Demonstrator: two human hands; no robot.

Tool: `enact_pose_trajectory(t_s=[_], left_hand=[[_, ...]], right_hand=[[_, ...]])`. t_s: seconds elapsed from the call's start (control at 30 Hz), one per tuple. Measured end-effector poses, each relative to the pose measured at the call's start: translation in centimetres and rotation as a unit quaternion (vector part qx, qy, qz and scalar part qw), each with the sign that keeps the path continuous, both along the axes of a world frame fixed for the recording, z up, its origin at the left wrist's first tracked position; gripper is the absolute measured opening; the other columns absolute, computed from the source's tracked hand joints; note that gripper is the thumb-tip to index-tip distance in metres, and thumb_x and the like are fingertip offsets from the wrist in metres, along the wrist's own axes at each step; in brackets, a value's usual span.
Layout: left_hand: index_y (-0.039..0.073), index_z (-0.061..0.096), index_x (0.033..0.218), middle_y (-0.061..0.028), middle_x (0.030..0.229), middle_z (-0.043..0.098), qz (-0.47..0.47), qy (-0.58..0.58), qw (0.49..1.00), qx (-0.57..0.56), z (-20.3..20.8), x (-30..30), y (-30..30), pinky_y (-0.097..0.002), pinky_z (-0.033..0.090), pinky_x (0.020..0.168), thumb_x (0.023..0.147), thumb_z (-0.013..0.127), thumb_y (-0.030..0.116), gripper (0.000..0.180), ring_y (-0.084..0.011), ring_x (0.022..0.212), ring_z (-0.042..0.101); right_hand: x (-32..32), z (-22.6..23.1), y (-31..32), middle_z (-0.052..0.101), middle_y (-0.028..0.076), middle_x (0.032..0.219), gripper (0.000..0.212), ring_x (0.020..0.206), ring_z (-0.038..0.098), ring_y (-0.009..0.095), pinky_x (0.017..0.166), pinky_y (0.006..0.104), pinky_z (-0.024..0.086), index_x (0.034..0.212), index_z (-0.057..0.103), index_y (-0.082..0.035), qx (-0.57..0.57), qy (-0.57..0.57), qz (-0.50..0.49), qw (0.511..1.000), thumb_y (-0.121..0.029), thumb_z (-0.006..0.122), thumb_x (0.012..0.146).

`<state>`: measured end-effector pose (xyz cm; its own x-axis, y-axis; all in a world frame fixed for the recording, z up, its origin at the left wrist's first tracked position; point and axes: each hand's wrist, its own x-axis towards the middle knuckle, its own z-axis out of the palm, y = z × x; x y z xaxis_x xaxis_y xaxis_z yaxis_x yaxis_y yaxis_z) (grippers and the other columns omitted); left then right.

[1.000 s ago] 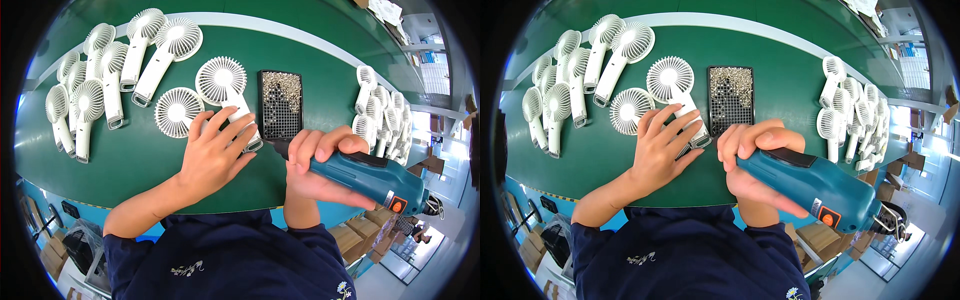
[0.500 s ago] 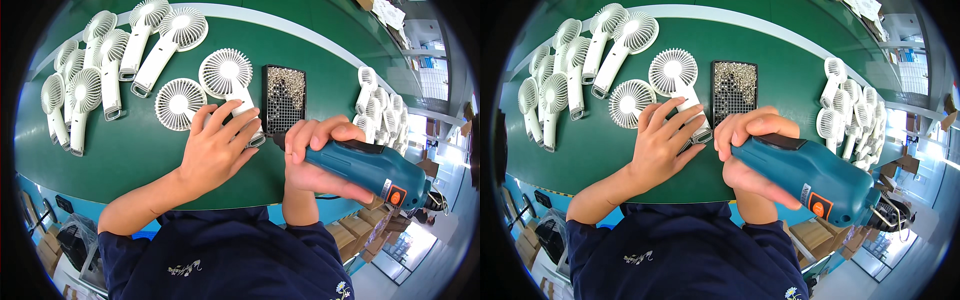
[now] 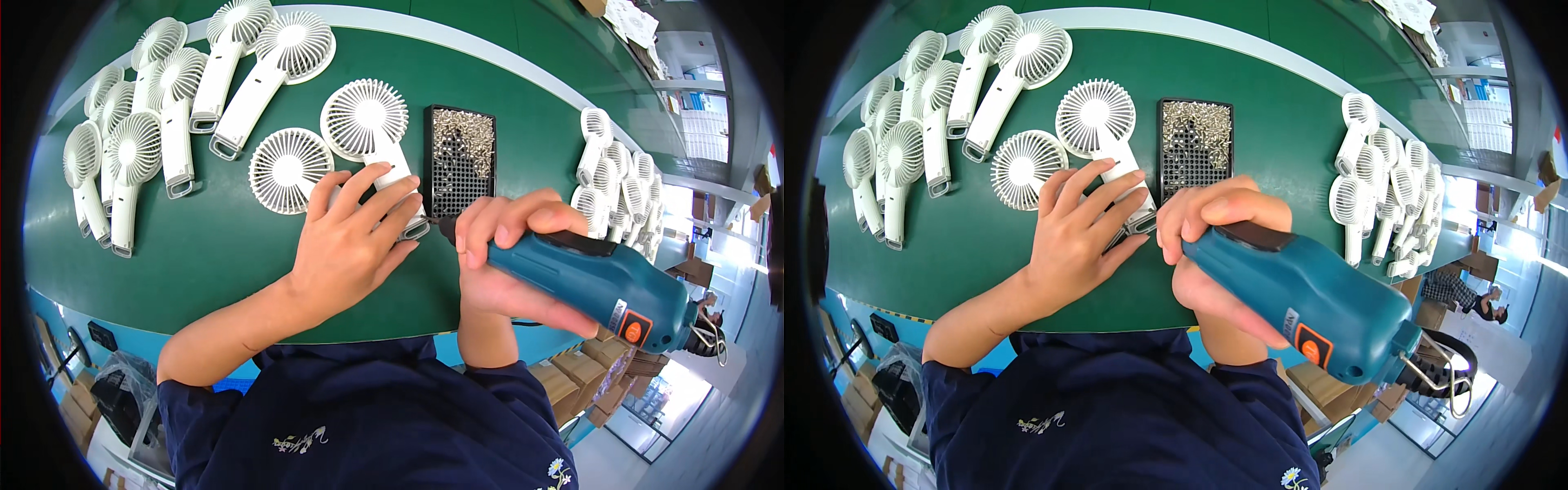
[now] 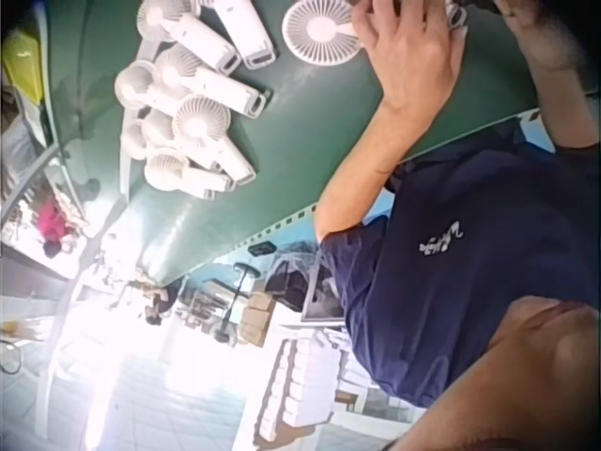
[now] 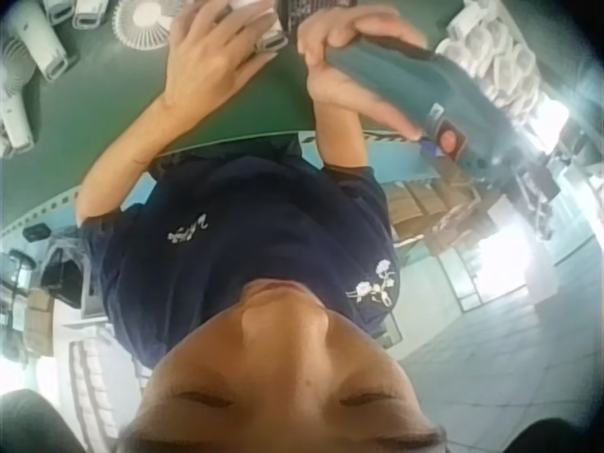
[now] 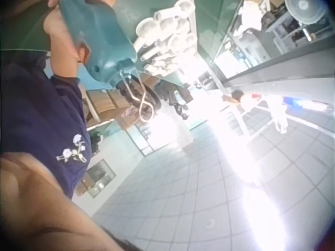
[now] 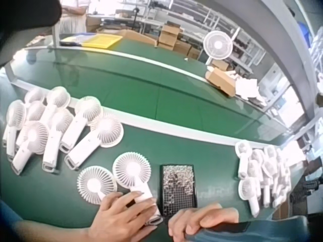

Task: Assembling portable handheld fans by screwing the casing together on a conveyor belt.

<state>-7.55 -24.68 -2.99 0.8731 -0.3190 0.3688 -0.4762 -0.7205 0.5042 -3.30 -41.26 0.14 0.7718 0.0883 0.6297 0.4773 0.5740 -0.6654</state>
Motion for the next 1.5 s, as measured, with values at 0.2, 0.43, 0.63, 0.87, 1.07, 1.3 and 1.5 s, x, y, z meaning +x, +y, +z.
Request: enact_pose_trajectory(t_s=[0.2,0.43,0.63,0.87,1.07,1.3,1.5], left_hand=[[0.009,0.067,0.114,-0.0013,0.13,0.061,-0.006,-0.002,1.0,0.017,0.2,0.0,-0.1,-0.0461,0.038,0.099,0.071,0.081,0.022,0.047,-0.0274,0.124,0.05],[0.009,0.068,0.114,-0.0013,0.13,0.061,-0.006,-0.003,1.0,0.014,0.2,0.2,0.0,-0.0458,0.038,0.099,0.072,0.08,0.023,0.046,-0.0276,0.125,0.05],[0.009,0.067,0.114,-0.0012,0.132,0.06,-0.002,0.004,1.0,0.019,0.2,0.1,0.2,-0.0457,0.038,0.099,0.072,0.08,0.024,0.047,-0.0279,0.126,0.05],[0.01,0.072,0.1,-0.0006,0.086,0.052,-0.007,-0.037,0.987,-0.153,-0.2,0.5,0.3,-0.038,0.035,0.08,0.063,0.086,0.017,0.04,-0.0201,0.081,0.049],[0.01,0.075,0.085,0.0022,0.075,0.052,-0.017,-0.036,0.984,-0.175,-0.5,0.2,0.3,-0.0373,0.034,0.08,0.062,0.085,0.01,0.026,-0.0174,0.071,0.05],[0.01,0.074,0.082,0.0024,0.073,0.052,-0.012,-0.03,0.984,-0.177,-0.9,0.1,0.4,-0.038,0.034,0.082,0.062,0.085,0.009,0.023,-0.0165,0.07,0.051],[0.01,0.074,0.081,0.0035,0.072,0.051,-0.034,-0.026,0.987,-0.156,-0.6,0.1,0.5,-0.0377,0.033,0.082,0.064,0.085,0.011,0.02,-0.015,0.068,0.05]], right_hand=[[1.3,0.3,-2.3,0.052,0.007,0.086,0.1,0.048,0.047,0.015,0.043,0.0304,0.038,0.12,0.053,-0.003,0.036,0.022,-0.051,0.998,-0.091,0.043,0.075],[1.4,-0.4,-1.8,0.054,0.011,0.081,0.103,0.045,0.053,0.02,0.039,0.032,0.042,0.113,0.051,-0.001,0.074,0.049,-0.094,0.992,-0.094,0.043,0.069],[1.1,0.0,-1.4,0.052,0.005,0.082,0.098,0.043,0.044,0.013,0.038,0.0278,0.034,0.117,0.055,-0.006,0.04,0.032,-0.09,0.995,-0.093,0.038,0.074],[-0.3,2.4,-1.4,0.05,0.006,0.088,0.078,0.049,0.045,0.012,0.047,0.027,0.04,0.119,0.047,-0.004,0.111,0.061,-0.008,0.992,-0.076,0.05,0.087],[-0.5,2.2,-0.9,0.049,0.005,0.087,0.076,0.049,0.045,0.011,0.047,0.0269,0.04,0.119,0.045,-0.004,0.118,0.08,0.026,0.989,-0.074,0.049,0.089],[-0.3,1.6,-1.1,0.049,0.006,0.088,0.081,0.048,0.045,0.011,0.044,0.0263,0.04,0.121,0.048,-0.003,0.109,0.095,0.041,0.989,-0.077,0.049,0.087],[0.0,1.7,-1.4,0.051,0.01,0.085,0.091,0.048,0.049,0.019,0.043,0.0345,0.04,0.116,0.049,-0.004,0.086,0.1,0.118,0.984,-0.087,0.045,0.078]])
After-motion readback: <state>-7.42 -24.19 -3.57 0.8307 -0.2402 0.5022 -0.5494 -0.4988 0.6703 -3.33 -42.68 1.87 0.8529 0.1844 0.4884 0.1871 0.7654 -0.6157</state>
